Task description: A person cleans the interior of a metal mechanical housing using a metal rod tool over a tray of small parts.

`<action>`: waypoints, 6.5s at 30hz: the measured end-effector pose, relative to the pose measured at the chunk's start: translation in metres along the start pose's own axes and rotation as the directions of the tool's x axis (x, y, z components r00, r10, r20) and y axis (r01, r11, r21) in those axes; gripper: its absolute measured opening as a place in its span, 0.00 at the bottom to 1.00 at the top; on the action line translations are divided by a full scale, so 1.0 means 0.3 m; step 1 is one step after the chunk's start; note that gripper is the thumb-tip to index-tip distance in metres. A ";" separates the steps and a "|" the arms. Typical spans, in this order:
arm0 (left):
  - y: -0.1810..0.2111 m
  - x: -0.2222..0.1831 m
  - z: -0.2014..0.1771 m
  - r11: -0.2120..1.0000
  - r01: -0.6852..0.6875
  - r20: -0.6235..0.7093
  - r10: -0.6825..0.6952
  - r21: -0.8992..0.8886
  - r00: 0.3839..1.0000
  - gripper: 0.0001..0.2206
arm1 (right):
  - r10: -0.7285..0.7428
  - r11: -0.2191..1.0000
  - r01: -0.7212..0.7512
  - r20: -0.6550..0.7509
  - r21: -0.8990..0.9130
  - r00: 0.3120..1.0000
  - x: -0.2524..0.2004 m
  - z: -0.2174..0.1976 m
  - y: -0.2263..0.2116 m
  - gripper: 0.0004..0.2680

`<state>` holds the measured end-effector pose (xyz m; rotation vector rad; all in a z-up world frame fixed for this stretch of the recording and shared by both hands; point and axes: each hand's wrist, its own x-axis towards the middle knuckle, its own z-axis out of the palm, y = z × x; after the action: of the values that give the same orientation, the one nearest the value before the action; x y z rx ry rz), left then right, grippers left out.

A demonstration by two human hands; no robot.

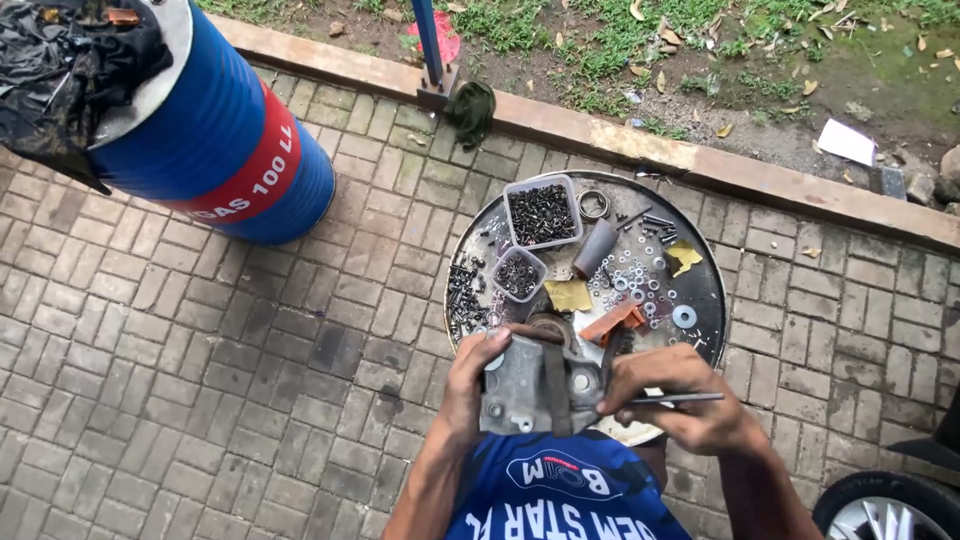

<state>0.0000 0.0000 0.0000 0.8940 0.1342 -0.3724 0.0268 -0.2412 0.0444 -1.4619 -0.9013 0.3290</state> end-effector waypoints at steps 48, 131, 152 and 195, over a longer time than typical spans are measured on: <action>0.001 -0.033 0.087 0.917 -0.338 -0.131 0.369 0.212 0.920 0.23 | 0.091 0.995 -0.094 -0.749 0.039 0.656 -0.158 -0.026 0.048 0.10; -0.071 -0.058 0.213 0.850 -0.313 -0.257 0.444 0.425 0.858 0.25 | -0.247 0.786 0.078 -0.196 -0.613 0.949 0.004 -0.087 -0.078 0.09; -0.095 -0.048 0.183 0.892 -0.309 -0.228 0.393 0.330 0.891 0.26 | -0.278 0.780 0.185 -0.067 -0.597 0.958 -0.016 -0.154 -0.042 0.05; -0.183 0.031 0.073 0.993 -0.116 0.184 0.108 0.035 0.977 0.43 | -0.032 0.998 -0.047 -0.935 -0.052 0.354 0.019 0.146 0.242 0.10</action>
<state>-0.0127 -0.0508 -0.0292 0.9033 -0.0933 -0.3516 0.0236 -0.1962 -0.0276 -1.3953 0.0831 -0.5655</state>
